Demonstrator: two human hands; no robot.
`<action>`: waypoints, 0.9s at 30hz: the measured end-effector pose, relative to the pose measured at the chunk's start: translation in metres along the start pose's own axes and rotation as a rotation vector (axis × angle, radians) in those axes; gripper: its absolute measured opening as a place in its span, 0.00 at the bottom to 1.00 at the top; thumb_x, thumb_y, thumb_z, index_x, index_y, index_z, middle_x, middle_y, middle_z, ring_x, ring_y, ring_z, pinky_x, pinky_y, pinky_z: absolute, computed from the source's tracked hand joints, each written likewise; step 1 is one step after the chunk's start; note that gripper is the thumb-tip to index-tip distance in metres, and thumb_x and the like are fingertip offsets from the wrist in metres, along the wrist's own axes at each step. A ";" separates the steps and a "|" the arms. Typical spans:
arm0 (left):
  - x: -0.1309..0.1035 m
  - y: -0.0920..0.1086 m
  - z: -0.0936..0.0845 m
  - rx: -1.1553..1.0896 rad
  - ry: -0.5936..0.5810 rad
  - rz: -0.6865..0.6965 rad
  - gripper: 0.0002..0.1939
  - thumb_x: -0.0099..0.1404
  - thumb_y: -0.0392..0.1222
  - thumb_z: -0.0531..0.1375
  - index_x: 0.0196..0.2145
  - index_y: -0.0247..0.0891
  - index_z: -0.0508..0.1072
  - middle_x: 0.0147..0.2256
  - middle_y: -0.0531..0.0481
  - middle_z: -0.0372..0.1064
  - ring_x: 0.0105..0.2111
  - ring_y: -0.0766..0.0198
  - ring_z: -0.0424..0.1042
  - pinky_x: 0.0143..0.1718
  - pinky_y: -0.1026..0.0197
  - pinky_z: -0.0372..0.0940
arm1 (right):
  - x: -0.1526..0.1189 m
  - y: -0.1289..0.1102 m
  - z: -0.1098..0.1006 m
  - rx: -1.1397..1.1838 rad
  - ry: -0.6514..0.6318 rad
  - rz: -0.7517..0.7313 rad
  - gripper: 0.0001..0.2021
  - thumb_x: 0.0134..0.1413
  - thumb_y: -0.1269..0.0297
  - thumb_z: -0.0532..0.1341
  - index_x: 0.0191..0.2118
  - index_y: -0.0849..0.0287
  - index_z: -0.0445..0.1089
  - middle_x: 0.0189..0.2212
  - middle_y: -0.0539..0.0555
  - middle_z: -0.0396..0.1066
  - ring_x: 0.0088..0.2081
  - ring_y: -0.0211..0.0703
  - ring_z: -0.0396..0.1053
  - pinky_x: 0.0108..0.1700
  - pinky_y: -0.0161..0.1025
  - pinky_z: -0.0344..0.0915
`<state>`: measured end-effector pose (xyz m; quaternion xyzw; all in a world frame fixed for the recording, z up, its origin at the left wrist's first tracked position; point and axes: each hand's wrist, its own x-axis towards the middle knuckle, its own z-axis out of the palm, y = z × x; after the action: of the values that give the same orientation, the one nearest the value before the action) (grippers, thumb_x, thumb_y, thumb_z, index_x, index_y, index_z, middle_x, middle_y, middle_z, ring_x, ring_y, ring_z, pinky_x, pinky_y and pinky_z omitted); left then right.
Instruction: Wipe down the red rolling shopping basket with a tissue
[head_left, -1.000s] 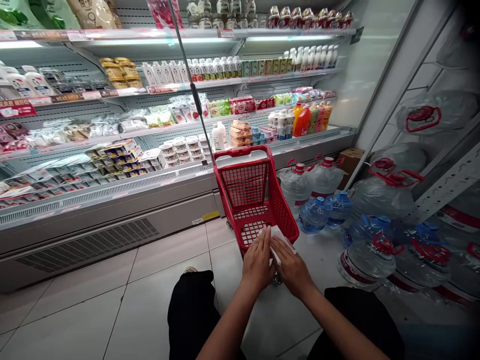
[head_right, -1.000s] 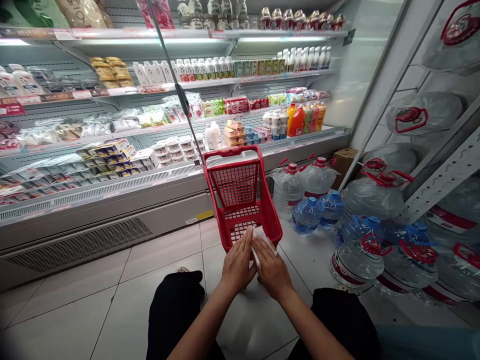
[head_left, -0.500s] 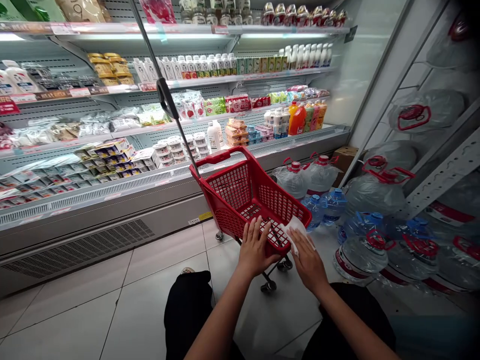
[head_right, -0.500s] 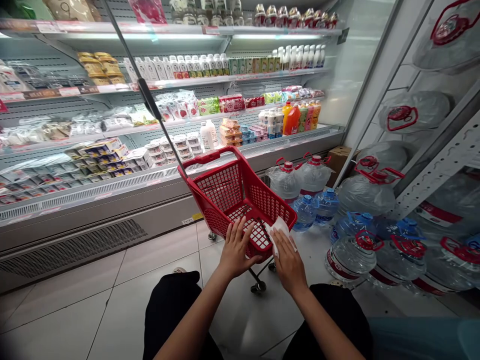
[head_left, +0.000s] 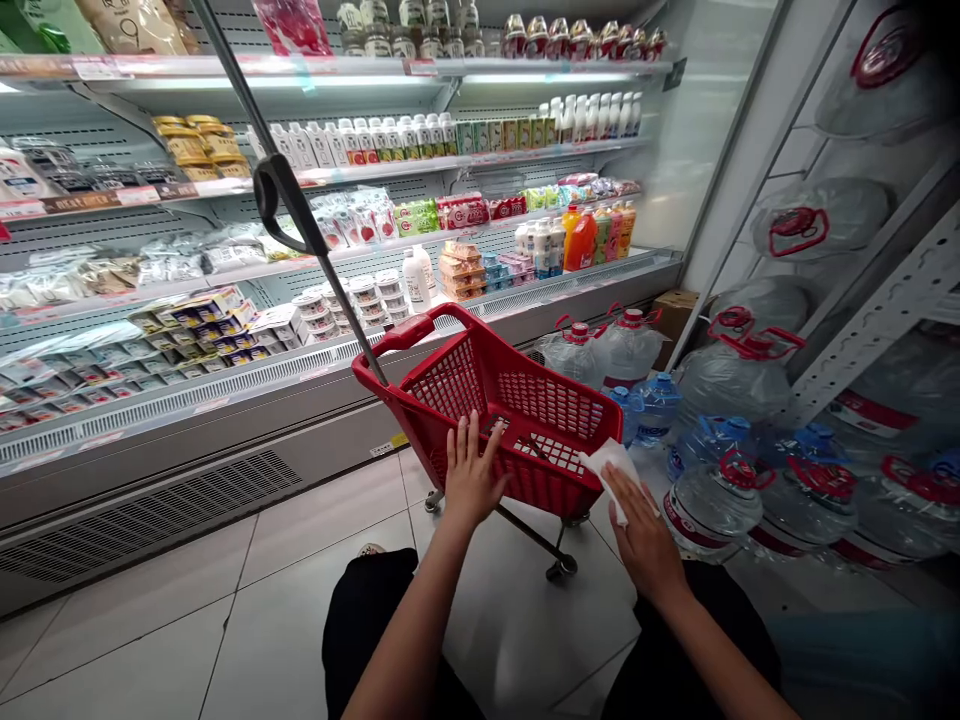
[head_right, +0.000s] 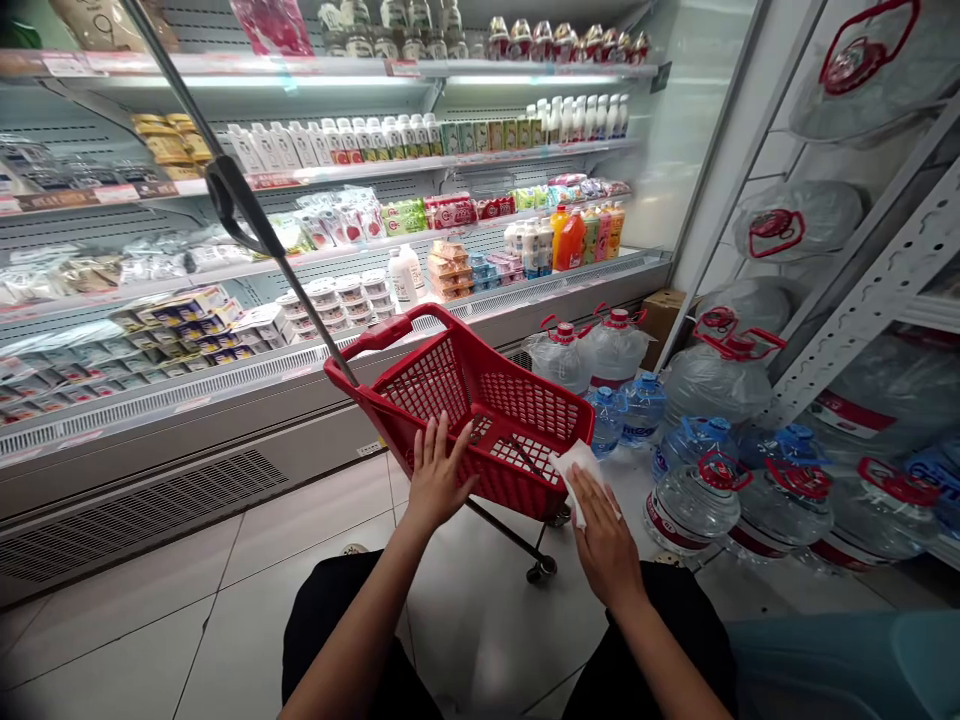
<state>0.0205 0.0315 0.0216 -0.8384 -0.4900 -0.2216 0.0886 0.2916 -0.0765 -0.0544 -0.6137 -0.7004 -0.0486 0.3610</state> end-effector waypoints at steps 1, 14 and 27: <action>0.001 0.000 0.001 -0.004 0.007 -0.008 0.52 0.62 0.47 0.68 0.75 0.48 0.44 0.76 0.43 0.25 0.75 0.39 0.30 0.72 0.33 0.41 | 0.002 0.000 0.000 0.000 0.008 0.014 0.32 0.72 0.65 0.44 0.77 0.48 0.38 0.74 0.51 0.50 0.73 0.51 0.51 0.73 0.59 0.51; 0.007 0.020 -0.011 -0.011 -0.035 0.127 0.47 0.70 0.50 0.58 0.76 0.49 0.35 0.75 0.53 0.42 0.73 0.50 0.47 0.75 0.36 0.29 | 0.057 -0.028 0.022 -0.039 -0.015 -0.126 0.38 0.67 0.70 0.47 0.77 0.50 0.32 0.76 0.51 0.44 0.74 0.54 0.48 0.73 0.59 0.51; 0.034 -0.014 -0.063 0.065 0.082 -0.045 0.28 0.73 0.55 0.54 0.65 0.40 0.69 0.68 0.43 0.61 0.67 0.47 0.61 0.73 0.42 0.45 | 0.059 0.014 0.023 -0.029 0.104 0.024 0.32 0.71 0.63 0.44 0.77 0.49 0.39 0.74 0.53 0.51 0.73 0.55 0.50 0.72 0.61 0.54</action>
<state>0.0049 0.0427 0.0920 -0.8141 -0.5116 -0.2418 0.1307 0.2946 -0.0126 -0.0425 -0.6239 -0.6725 -0.0861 0.3888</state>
